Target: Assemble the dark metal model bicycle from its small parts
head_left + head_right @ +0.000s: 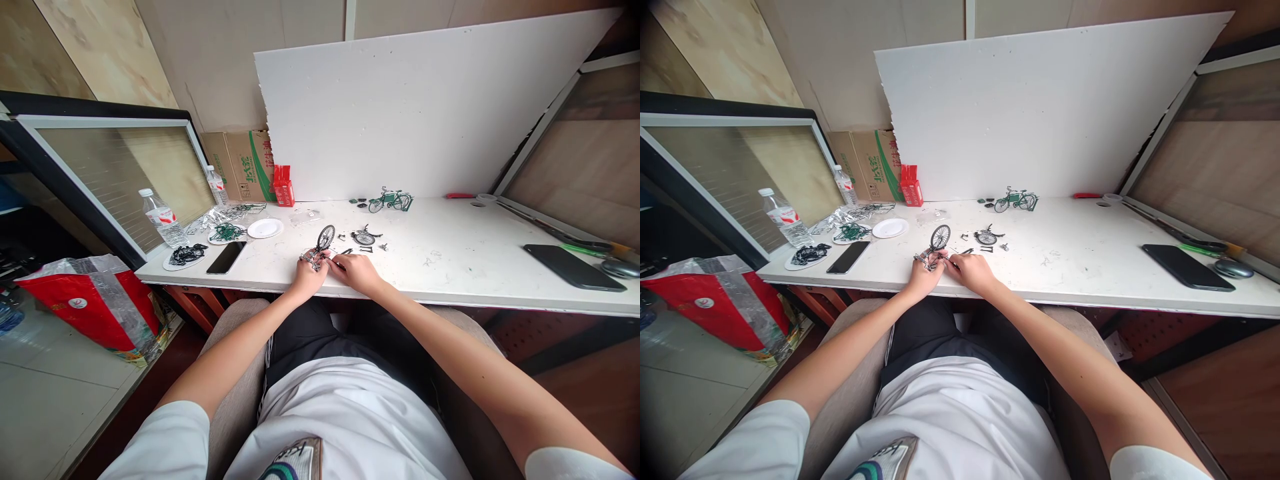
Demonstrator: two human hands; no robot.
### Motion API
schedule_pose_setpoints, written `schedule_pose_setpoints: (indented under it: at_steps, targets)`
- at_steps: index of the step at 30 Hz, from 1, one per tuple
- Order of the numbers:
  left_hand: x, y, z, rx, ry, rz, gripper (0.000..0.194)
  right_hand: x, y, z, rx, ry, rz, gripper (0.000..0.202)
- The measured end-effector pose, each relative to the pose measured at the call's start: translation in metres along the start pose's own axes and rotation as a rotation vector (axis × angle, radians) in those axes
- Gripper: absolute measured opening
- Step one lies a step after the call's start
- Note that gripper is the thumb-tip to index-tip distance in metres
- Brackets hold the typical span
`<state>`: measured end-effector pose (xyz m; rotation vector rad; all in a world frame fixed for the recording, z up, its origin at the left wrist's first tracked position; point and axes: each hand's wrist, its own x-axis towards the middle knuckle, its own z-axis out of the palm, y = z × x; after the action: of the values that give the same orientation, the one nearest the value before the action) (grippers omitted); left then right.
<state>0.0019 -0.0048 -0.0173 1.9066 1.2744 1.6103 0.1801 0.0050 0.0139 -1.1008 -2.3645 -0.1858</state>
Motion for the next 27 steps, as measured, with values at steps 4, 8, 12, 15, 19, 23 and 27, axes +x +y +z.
schedule_pose_setpoints:
  at_steps: [4,8,12,15,19,23,27]
  targets:
    - [-0.0003,0.0009,-0.0001,-0.008,-0.001,-0.004,0.025,-0.0003,0.0010,0.0012,0.009,0.007,0.001,0.042]
    - [-0.0002,0.0028,-0.0008,-0.009,-0.003,-0.012,0.024,0.0001,0.0028,0.0042,0.018,0.028,0.005,0.043]
    - [0.0005,0.0051,-0.0016,-0.021,0.005,-0.024,0.023,0.0000,0.0051,0.0065,0.050,0.047,-0.002,0.043]
    - [0.0008,0.0071,-0.0025,-0.007,0.003,-0.032,0.024,-0.0004,0.0059,0.0062,0.067,0.054,-0.002,0.042]
    - [0.0009,0.0090,-0.0036,0.011,-0.002,-0.028,0.024,-0.0004,0.0048,0.0037,0.071,0.045,0.004,0.042]
    - [0.0010,0.0095,-0.0038,0.014,-0.002,-0.028,0.023,-0.0004,0.0035,0.0021,0.059,0.034,0.011,0.041]
    - [0.0012,0.0085,-0.0031,0.002,-0.004,-0.027,0.023,-0.0003,0.0040,0.0033,0.035,0.032,0.018,0.041]
